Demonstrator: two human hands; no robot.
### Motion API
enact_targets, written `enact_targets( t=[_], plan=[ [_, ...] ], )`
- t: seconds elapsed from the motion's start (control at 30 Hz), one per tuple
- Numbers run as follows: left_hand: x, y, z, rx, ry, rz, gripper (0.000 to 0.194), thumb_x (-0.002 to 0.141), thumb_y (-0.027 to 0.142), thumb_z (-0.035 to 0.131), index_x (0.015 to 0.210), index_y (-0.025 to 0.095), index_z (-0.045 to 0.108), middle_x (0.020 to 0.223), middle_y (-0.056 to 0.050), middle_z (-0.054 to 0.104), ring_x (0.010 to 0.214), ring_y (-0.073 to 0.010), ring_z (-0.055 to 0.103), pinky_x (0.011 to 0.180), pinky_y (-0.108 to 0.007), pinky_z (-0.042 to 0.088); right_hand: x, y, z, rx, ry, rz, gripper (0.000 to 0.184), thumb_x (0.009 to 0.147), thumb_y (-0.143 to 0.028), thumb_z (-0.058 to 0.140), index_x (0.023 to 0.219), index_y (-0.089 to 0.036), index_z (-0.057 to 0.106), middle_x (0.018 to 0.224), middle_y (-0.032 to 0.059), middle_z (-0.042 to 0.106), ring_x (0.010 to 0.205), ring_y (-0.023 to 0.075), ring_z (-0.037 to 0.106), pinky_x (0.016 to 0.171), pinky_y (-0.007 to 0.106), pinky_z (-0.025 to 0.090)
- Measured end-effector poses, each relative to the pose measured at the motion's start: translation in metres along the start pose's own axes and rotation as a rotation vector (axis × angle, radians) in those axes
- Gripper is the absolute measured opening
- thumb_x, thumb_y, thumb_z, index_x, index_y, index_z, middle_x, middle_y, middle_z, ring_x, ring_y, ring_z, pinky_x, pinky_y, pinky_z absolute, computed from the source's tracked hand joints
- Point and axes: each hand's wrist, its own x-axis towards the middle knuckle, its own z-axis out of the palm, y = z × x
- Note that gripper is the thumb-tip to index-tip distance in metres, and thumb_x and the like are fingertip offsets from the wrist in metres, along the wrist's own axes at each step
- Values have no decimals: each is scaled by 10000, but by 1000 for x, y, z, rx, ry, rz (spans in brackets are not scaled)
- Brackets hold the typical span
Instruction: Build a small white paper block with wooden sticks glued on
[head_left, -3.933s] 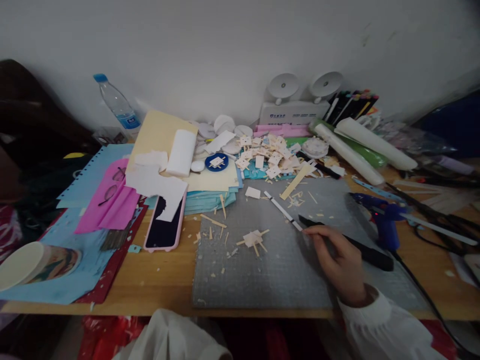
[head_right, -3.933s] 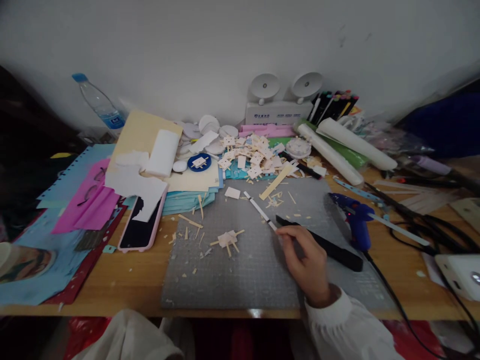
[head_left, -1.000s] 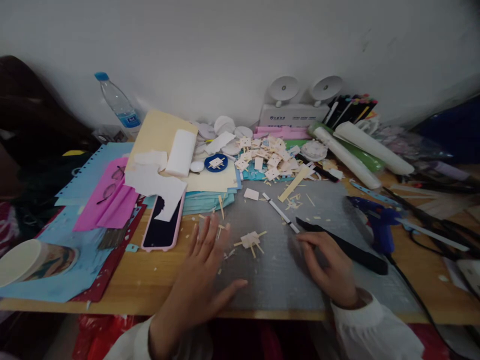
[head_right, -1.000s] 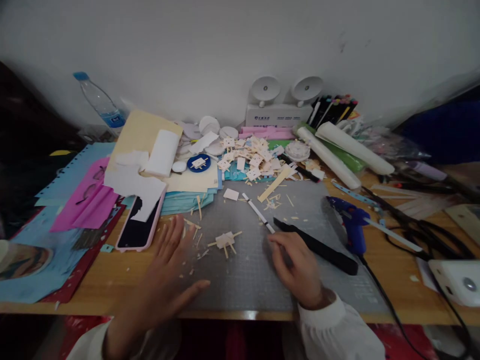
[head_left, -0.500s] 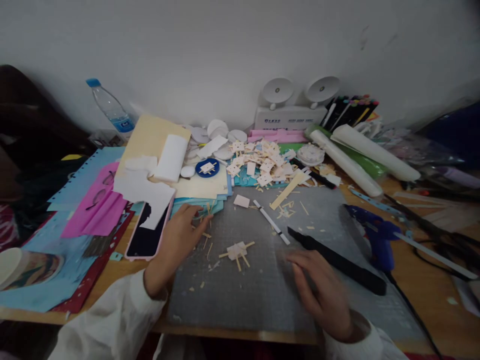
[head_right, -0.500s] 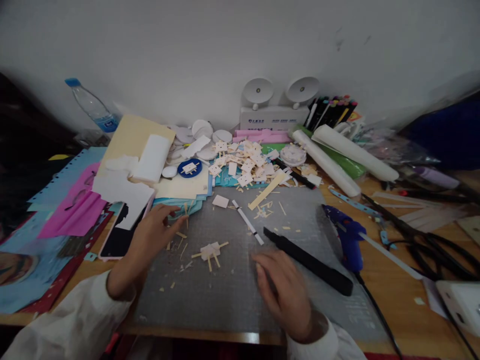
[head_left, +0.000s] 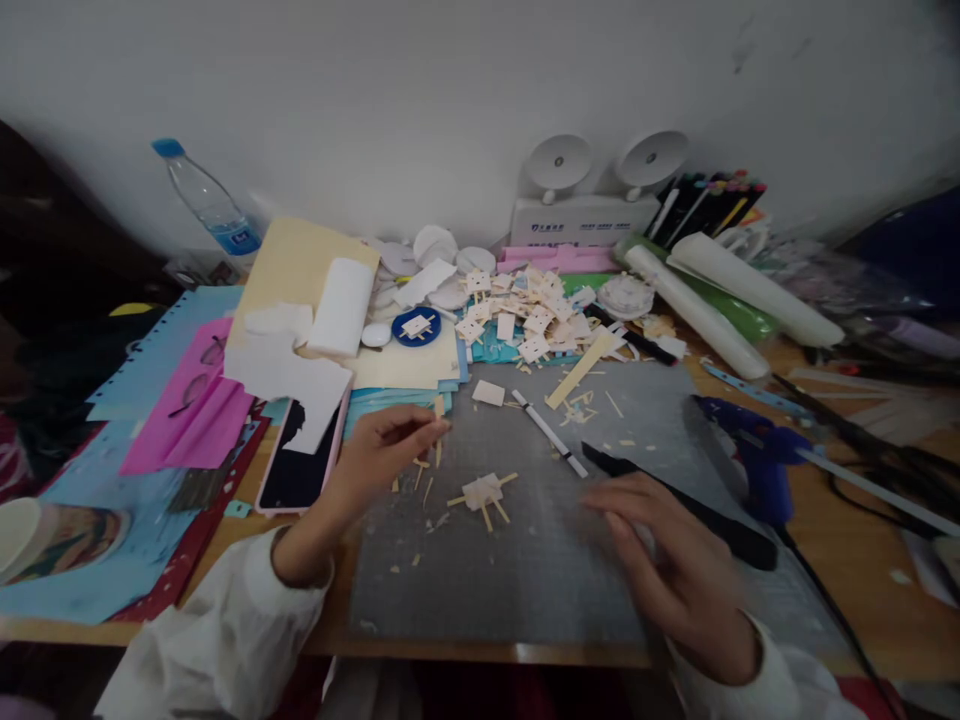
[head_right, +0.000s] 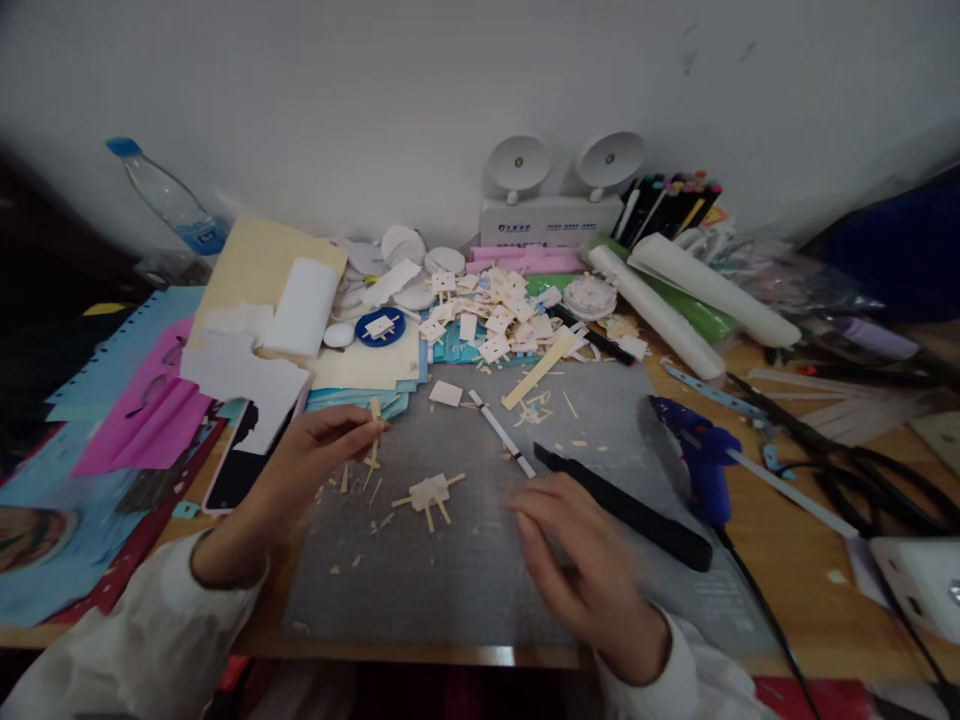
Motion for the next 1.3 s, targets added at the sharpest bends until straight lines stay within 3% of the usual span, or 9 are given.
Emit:
enact_targets(
  t=[0.1, 0.2, 0.3, 0.43, 0.6, 0.73, 0.83, 1.0, 1.3],
  plan=[
    [-8, 9, 6, -195, -190, -30, 249, 843, 370, 638, 746, 143, 677, 573, 25, 564, 524, -77, 486, 520, -190, 385, 29, -7, 8, 132, -94, 36, 189, 903, -123, 510, 1056, -215, 573, 902, 38, 645, 840, 140, 612, 730, 260, 494],
    [-16, 8, 11, -253, -342, -53, 264, 835, 362, 653, 715, 128, 675, 546, 20, 557, 492, -69, 467, 483, -185, 355, 48, -8, 28, 339, -241, 184, 136, 922, -228, 532, 1053, -216, 565, 872, 25, 641, 761, 124, 609, 665, 242, 497],
    [-23, 2, 15, -288, -452, -86, 264, 831, 358, 655, 730, 116, 685, 552, 9, 566, 495, -73, 465, 471, -184, 350, 49, -6, 49, 508, -324, 288, 99, 930, -285, 532, 985, -212, 569, 814, 9, 626, 718, 112, 595, 626, 223, 488],
    [-28, -3, 20, -350, -527, -146, 220, 821, 322, 656, 765, 114, 702, 596, 1, 587, 529, -72, 468, 471, -170, 359, 37, -8, 59, 585, -303, 318, 57, 927, -246, 531, 927, -209, 574, 784, -5, 613, 700, 100, 586, 618, 207, 482],
    [-27, -1, 22, -374, -555, -177, 195, 824, 286, 643, 754, 116, 708, 598, -4, 613, 516, -70, 473, 469, -166, 369, 32, -9, 56, 605, -264, 312, 50, 912, -191, 534, 886, -201, 576, 765, -2, 612, 695, 102, 583, 616, 213, 483],
    [-24, 0, 20, -386, -536, -186, 283, 870, 337, 577, 731, 124, 700, 609, -21, 633, 545, -91, 519, 513, -185, 421, 32, -8, 54, 622, -301, 402, 64, 915, -228, 540, 869, -194, 570, 716, -8, 579, 637, 101, 545, 566, 215, 457],
    [-24, -1, 21, -379, -496, -176, 204, 844, 296, 606, 755, 134, 690, 644, -13, 633, 604, -105, 551, 571, -198, 448, 33, -10, 53, 624, -354, 433, 73, 909, -208, 535, 847, -192, 570, 696, -19, 566, 609, 88, 511, 537, 200, 416],
    [-28, -5, 24, -298, -520, -93, 113, 800, 208, 628, 720, 130, 644, 642, 16, 572, 589, -88, 484, 556, -197, 392, 36, -14, 52, 589, -412, 425, 95, 900, -210, 510, 827, -189, 567, 671, -23, 529, 588, 86, 470, 518, 202, 389],
    [-31, -3, 27, -221, -426, -37, 143, 802, 202, 597, 672, 142, 588, 616, 16, 536, 568, -91, 450, 524, -210, 361, 32, -14, 54, 630, -419, 395, 56, 888, -169, 529, 850, -195, 561, 718, -16, 556, 659, 99, 521, 586, 220, 445]
  ],
)
